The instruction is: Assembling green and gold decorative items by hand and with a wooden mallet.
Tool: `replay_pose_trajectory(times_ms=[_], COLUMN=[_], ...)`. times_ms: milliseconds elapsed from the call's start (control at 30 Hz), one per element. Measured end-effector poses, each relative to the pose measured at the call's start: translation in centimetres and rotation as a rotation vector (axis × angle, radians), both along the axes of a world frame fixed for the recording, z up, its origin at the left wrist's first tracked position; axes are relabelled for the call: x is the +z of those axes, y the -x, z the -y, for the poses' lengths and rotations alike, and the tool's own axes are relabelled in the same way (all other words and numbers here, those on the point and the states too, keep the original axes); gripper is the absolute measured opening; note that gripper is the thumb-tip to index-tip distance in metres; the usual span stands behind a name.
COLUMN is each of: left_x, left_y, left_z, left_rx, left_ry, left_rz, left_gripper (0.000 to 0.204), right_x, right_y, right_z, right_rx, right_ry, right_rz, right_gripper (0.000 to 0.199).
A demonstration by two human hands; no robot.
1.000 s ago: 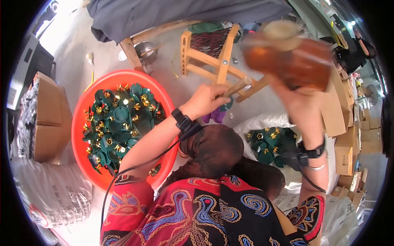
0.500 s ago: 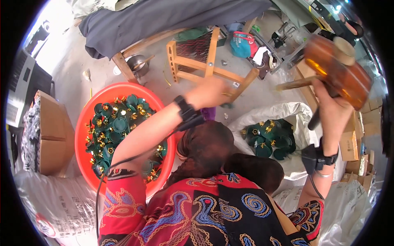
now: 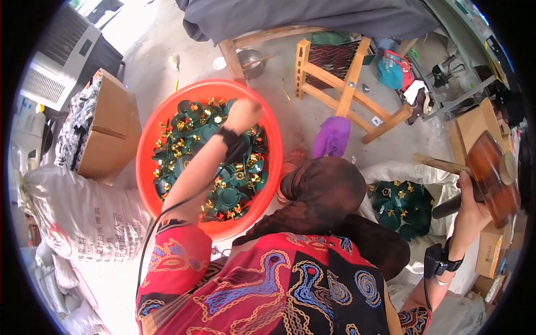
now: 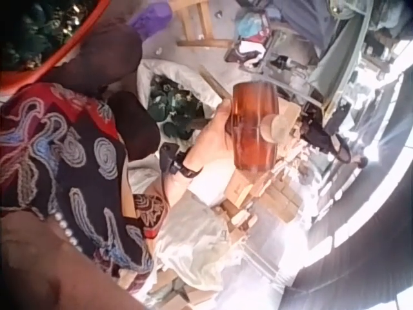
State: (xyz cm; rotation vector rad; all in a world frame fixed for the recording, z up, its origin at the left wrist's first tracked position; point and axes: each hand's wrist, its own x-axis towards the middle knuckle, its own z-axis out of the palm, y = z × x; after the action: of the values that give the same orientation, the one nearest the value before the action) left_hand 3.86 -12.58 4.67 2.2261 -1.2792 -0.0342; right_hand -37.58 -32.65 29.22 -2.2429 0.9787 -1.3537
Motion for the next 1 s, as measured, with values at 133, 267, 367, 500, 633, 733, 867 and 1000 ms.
replay_pose_trajectory(times_ms=[133,267,367,500,633,733,867,1000], left_x=[-3.1,-6.4,-6.0,1.7,6.7,5.1,4.5,3.6], left_y=[4.4,5.8,4.4,3.4,8.1,10.6,11.7,11.4], left_z=[-3.5,-4.8,-5.2,-0.2,7.6,11.4,11.8,11.9], left_rx=[0.088,0.081,0.178,-0.065,-0.27,-0.307,-0.234,-0.273], left_ry=[-0.312,-0.713,-0.381,0.198,0.249,0.234,0.228,0.25], left_rz=[-0.022,-0.025,-0.061,-0.987,-1.277,-1.232,-1.163,-1.177], left_gripper=[0.032,0.025,0.027,0.032,0.033,0.03,0.03,0.03], right_x=[-1.9,-2.8,-2.8,-2.2,-2.4,-2.9,-4.0,-5.5], right_y=[-2.2,-5.9,-7.2,-8.3,-10.6,-12.0,-13.0,-14.3], right_z=[1.1,0.2,-0.3,0.2,0.1,-0.5,-0.4,0.0], right_rx=[0.094,0.202,0.172,0.193,0.309,0.379,0.377,0.419], right_ry=[0.0,-0.067,-0.13,-0.151,-0.143,-0.224,-0.188,-0.184], right_rz=[-0.075,-0.038,-0.11,-0.152,-0.054,-0.011,-0.109,-0.148], right_gripper=[0.069,0.063,0.057,0.057,0.063,0.054,0.035,0.034])
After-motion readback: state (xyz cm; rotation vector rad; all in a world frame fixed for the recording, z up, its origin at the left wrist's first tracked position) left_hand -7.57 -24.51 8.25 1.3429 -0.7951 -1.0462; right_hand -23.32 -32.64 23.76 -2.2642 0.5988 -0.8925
